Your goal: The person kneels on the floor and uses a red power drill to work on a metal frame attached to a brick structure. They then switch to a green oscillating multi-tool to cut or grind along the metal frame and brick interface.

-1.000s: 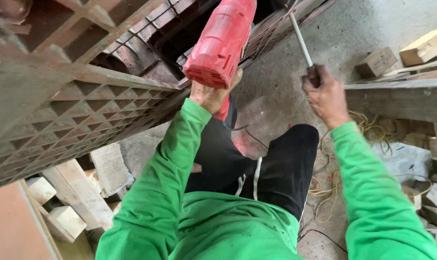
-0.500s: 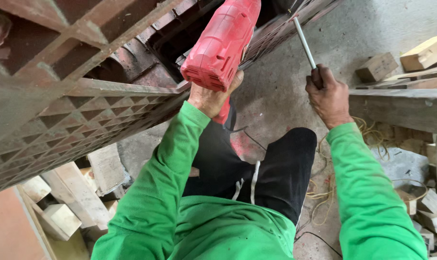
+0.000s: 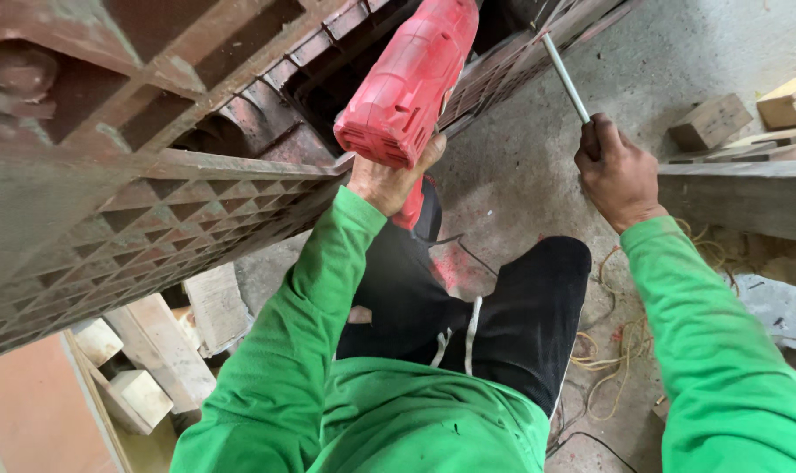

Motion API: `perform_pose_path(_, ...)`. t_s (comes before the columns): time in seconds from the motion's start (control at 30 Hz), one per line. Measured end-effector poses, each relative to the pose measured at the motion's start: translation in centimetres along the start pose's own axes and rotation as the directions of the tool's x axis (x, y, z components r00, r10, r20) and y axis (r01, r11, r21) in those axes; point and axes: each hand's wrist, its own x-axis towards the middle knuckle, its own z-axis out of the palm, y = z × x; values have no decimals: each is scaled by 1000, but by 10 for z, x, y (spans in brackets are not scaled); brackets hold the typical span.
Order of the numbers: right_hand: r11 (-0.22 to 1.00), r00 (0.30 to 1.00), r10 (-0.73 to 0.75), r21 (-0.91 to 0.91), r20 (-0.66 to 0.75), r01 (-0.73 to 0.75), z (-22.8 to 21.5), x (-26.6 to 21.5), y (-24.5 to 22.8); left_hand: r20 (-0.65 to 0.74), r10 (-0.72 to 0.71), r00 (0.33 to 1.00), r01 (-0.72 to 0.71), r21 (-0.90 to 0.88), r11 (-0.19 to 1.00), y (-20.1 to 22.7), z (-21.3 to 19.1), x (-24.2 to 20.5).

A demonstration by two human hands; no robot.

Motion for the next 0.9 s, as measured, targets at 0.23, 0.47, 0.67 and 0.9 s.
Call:
perform_pose_path(0.23,1000,1000,6,5,7,-6,2,1,4,10,-14,1000,13,99,995,-13,5,-4)
perform_pose_path(0.47,999,1000,3,39,12,-3,6,-1,6,35,108,994,-113,409,905,-38,22,-5)
perform_pose_path(0.67,998,999,24,62,22,-25,1,-2,-2,-23,275,961,-203,618,760,-51,29,-2)
perform_pose_path(0.9,974,957,226,-51,184,-220,-16,2,-17,102,199,975,-217,648,730,-53,35,4)
